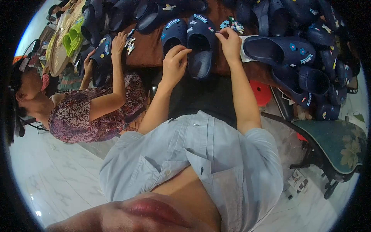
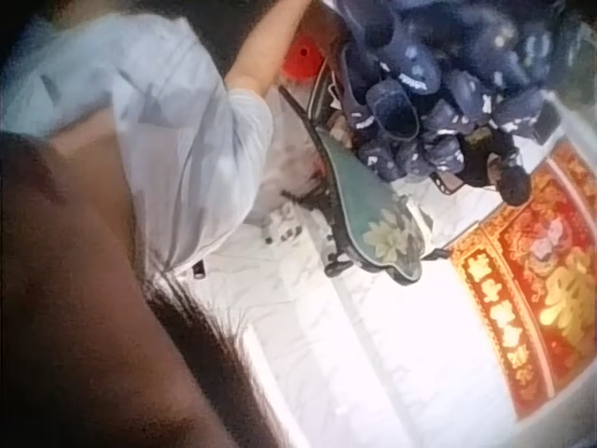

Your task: Attaching decorative charms to the holes of blue clogs.

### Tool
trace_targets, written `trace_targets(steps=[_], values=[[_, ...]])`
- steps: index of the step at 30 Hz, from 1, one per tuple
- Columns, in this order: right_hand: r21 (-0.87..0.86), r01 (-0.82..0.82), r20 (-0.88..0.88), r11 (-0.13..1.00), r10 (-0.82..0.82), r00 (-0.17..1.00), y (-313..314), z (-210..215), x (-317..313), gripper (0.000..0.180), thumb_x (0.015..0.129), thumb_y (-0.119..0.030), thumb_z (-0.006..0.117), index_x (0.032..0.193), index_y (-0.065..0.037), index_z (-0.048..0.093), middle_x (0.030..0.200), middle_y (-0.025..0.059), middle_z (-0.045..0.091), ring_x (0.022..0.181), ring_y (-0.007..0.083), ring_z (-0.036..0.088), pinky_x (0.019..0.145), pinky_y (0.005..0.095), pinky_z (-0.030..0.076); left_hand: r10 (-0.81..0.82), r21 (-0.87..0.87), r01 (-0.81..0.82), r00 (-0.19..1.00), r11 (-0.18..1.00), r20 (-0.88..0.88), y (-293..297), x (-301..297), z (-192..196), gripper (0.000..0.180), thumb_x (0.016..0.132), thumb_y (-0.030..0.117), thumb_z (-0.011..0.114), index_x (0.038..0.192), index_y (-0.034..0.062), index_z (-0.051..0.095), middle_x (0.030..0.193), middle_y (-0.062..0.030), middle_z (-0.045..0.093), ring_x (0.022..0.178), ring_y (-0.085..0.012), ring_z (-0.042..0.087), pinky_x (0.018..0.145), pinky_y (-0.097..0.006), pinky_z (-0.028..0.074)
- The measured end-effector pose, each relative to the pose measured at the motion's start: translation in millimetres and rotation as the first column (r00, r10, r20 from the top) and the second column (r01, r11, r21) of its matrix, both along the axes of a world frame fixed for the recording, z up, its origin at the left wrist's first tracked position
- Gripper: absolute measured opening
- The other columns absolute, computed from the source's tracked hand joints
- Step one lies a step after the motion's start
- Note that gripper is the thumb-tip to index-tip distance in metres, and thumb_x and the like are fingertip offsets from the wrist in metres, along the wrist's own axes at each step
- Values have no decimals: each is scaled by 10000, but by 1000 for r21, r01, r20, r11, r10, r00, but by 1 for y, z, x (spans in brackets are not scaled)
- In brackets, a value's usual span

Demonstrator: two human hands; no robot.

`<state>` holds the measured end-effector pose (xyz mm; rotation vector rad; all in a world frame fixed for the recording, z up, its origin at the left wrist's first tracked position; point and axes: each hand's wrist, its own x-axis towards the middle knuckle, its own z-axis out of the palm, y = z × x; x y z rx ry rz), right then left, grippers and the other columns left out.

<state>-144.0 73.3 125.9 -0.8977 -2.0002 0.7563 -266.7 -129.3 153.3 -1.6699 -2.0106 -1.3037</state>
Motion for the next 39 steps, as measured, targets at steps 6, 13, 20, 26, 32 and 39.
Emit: trace_targets(steps=[6, 13, 20, 26, 32, 39], values=[[-145, -54, -323, 988, 4, 946, -22, -3, -11, 153, 784, -108, 766, 872, -1, 701, 824, 84, 704, 737, 169, 652, 701, 294, 496, -11, -45, 7, 997, 999, -76, 15, 1, -7, 296, 774, -26, 632, 1040, 85, 699, 1048, -72, 659, 1084, -389, 548, 930, -484, 415], [44, -20, -277, 999, 31, 960, -31, 0, -13, 106, 800, -46, 712, 899, -8, 716, 890, 111, 700, 842, 261, 676, 759, 329, 512, -24, -216, -16, 983, 976, -180, 24, 4, -25, 356, 739, -43, 615, 1042, 111, 721, 1079, -56, 678, 950, -372, 568, 838, -455, 455], [143, -57, -250, 988, 92, 964, -41, -4, -8, 180, 828, 48, 605, 967, -7, 706, 976, 129, 673, 912, 305, 660, 816, 362, 515, -38, -273, -11, 984, 962, -176, 23, 6, -25, 368, 709, -49, 633, 1017, 124, 735, 1074, -46, 681, 922, -351, 573, 820, -447, 459], [276, -75, -165, 958, 125, 978, -38, -4, -5, 269, 786, 93, 555, 982, -18, 703, 970, 118, 663, 954, 314, 610, 847, 396, 491, -35, -271, -20, 980, 962, -194, 23, 7, -20, 359, 708, -37, 631, 1006, 132, 741, 1069, -37, 685, 936, -353, 578, 830, -451, 465], [310, -119, -100, 943, 157, 983, -38, -4, -2, 307, 772, 104, 528, 1000, -14, 696, 992, 114, 656, 960, 315, 592, 857, 398, 482, -59, -300, -1, 980, 954, -190, 25, 7, -21, 367, 710, -40, 616, 1010, 131, 740, 1078, -42, 684, 945, -371, 573, 838, -458, 465], [173, -6, -228, 985, 46, 973, -38, -12, 10, 285, 847, 60, 544, 1079, -31, 680, 1032, 109, 676, 1009, 288, 611, 869, 375, 481, -77, -368, 28, 990, 929, -120, 23, 5, -17, 360, 752, -31, 602, 1048, 131, 730, 1103, -62, 680, 993, -394, 565, 881, -479, 452]])
